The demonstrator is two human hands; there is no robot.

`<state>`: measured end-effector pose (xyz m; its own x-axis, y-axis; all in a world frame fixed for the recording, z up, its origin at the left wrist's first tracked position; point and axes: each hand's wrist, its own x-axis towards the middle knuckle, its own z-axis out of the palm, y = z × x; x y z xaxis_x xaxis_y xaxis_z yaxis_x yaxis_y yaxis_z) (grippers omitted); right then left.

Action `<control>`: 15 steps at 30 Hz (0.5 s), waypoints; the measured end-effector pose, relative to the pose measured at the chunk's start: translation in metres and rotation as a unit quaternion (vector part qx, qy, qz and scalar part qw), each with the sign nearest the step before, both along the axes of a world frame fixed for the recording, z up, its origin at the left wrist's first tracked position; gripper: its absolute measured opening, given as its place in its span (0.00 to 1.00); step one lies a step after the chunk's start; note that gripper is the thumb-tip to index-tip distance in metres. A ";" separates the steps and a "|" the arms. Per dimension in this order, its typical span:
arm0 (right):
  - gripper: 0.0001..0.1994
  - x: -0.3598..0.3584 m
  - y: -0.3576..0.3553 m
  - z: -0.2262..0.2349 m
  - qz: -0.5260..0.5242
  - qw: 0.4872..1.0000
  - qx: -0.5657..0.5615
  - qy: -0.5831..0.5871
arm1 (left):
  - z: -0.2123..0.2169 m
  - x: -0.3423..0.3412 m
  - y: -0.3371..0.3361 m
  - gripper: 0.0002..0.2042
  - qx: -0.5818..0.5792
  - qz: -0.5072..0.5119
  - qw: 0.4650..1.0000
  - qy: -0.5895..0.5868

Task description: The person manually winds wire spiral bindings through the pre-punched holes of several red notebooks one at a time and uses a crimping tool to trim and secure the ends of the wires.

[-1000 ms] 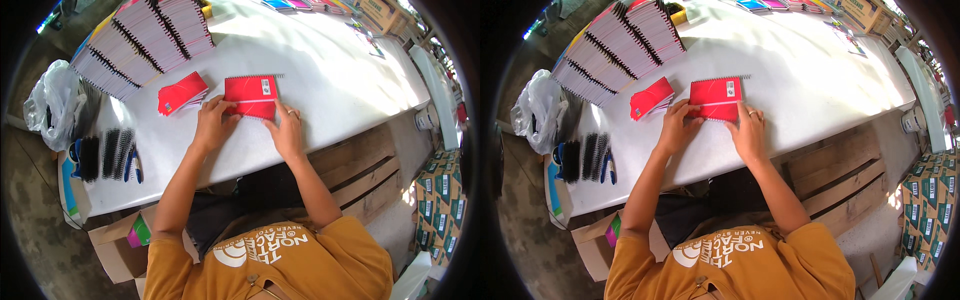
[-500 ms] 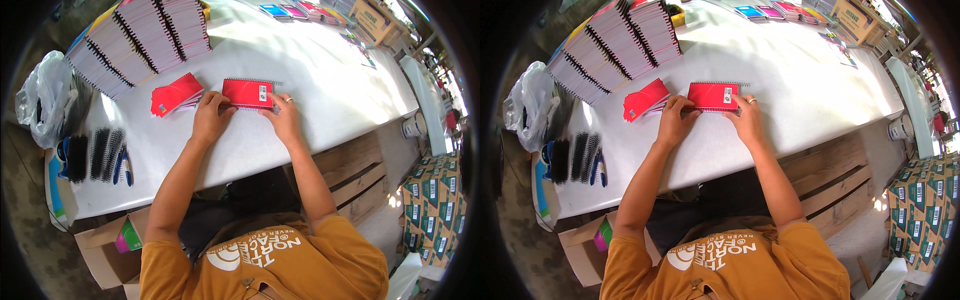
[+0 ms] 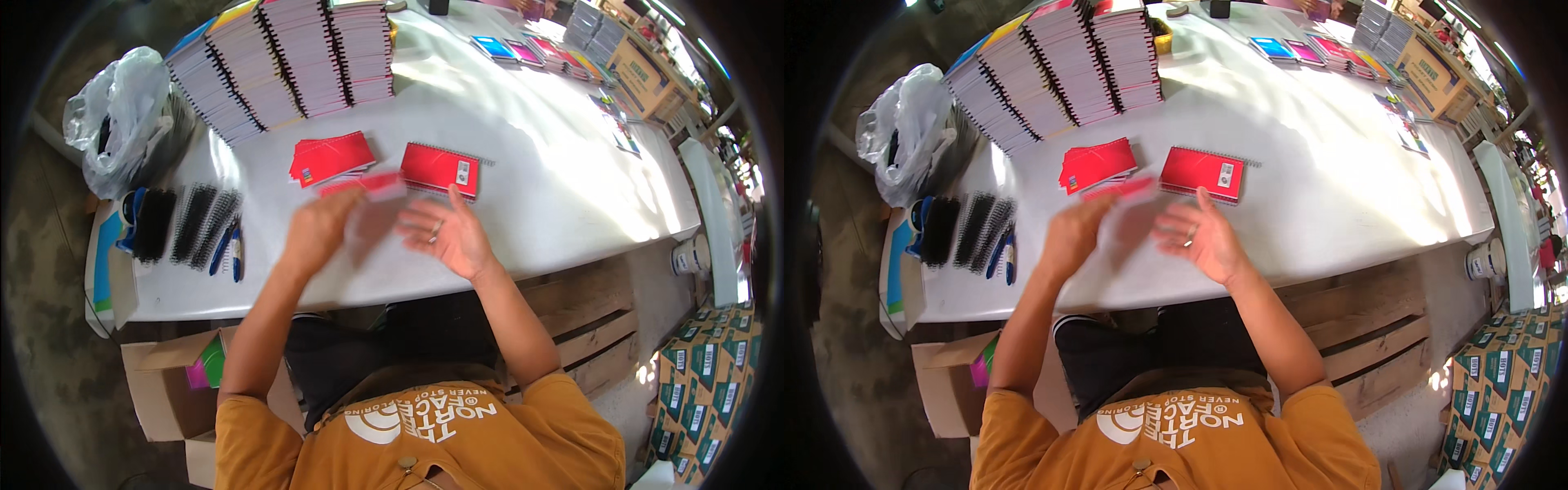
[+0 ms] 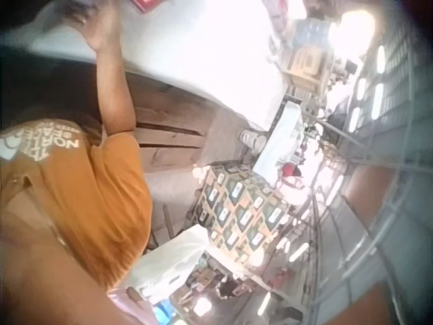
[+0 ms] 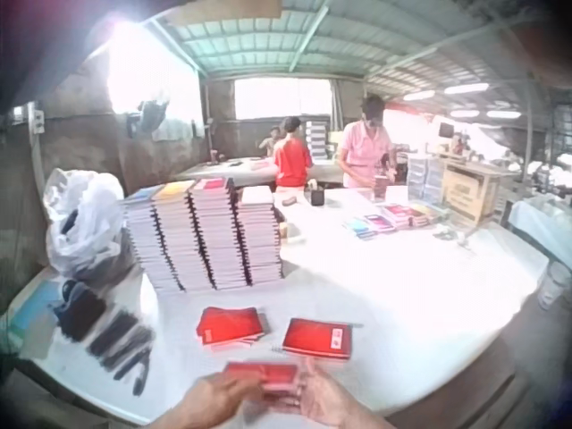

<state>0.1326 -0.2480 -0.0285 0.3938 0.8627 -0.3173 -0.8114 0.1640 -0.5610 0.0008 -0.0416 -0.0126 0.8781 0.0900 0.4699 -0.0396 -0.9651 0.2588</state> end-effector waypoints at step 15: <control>0.11 -0.017 0.056 -0.018 -0.014 0.834 0.055 -0.549 | -0.006 -0.099 0.150 0.17 -0.053 0.441 0.894 0.054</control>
<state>0.1151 -0.1917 -0.0461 0.4156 0.8480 0.3290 0.1869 0.2744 -0.9433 -0.0983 0.1080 -0.0186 0.4842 0.8088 0.3338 0.7557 -0.5789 0.3064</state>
